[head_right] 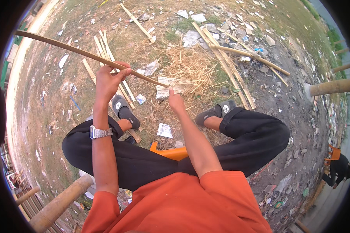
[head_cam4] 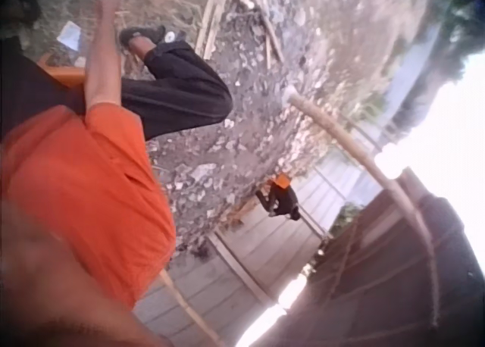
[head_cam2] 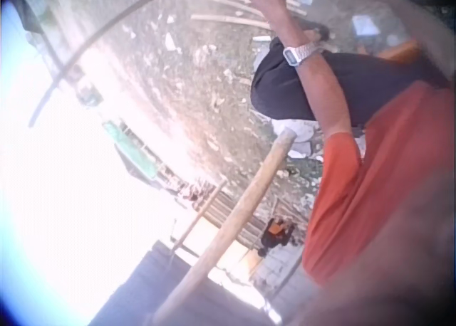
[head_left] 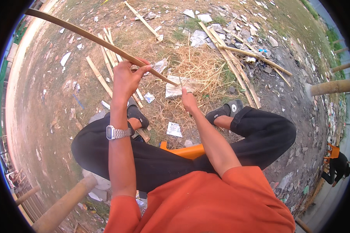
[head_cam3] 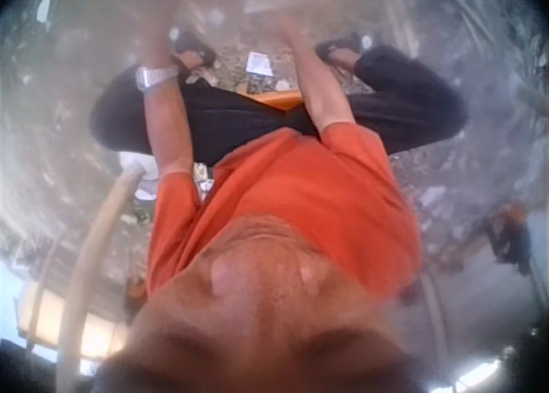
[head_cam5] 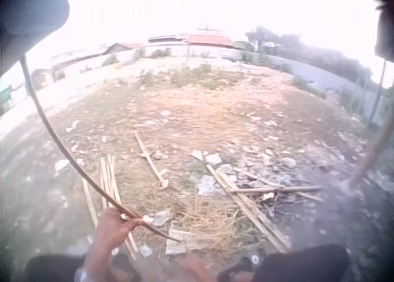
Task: The person sits on a small stool and uses a small knife to shave the surface of a long, thin bamboo stick. They hold the stick with their left hand and scrape along its length with the knife in their right hand, removing thin strips of material.
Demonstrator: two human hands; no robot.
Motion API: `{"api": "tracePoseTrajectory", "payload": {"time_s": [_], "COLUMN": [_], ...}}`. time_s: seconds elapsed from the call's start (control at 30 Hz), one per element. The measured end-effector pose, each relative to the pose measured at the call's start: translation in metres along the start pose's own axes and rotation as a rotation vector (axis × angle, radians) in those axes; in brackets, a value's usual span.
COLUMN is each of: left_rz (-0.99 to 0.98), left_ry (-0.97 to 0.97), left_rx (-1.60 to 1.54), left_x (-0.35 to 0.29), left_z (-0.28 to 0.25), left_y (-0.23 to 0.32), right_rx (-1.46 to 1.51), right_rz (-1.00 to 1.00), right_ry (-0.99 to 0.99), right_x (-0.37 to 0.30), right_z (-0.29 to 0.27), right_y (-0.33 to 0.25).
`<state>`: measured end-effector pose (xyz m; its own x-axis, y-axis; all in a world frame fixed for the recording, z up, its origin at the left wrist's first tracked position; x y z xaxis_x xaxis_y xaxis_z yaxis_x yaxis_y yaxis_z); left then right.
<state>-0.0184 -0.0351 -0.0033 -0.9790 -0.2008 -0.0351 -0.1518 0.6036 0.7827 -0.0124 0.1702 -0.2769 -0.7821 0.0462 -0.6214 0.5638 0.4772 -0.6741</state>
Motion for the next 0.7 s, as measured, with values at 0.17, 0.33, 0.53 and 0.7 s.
{"api": "tracePoseTrajectory", "payload": {"time_s": [0.17,0.33,0.53,0.7], "left_rz": [0.093,0.155,0.201,0.196], "left_ry": [-0.035,-0.037,-0.015,0.015], "left_rx": [-0.011,0.055,-0.027,0.033], "left_x": [-0.003,-0.01,-0.022,-0.017], "left_z": [0.005,0.009,0.017,0.017], "left_y": [0.01,0.022,0.022,0.023], "right_rx": [0.078,0.073,0.144,0.145], "right_rz": [-0.302,-0.284,-0.361,-0.289], "right_ry": [-0.088,0.034,0.065,0.11], "right_x": [-0.135,-0.147,-0.173,-0.126], "right_z": [-0.043,-0.023,-0.028,-0.009], "right_y": [-0.136,-0.121,-0.137,-0.091]}}
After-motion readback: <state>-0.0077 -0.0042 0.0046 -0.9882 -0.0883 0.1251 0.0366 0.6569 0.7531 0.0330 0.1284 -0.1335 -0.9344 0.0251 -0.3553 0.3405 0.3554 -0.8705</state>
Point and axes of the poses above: each hand's wrist, its own x-axis towards the middle knuckle, its own z-axis out of the palm, y = z × x, the point moved 2 cm from there along x, towards the middle knuckle, and after that the axes turned 5 degrees about x, right-handed, at the moved point
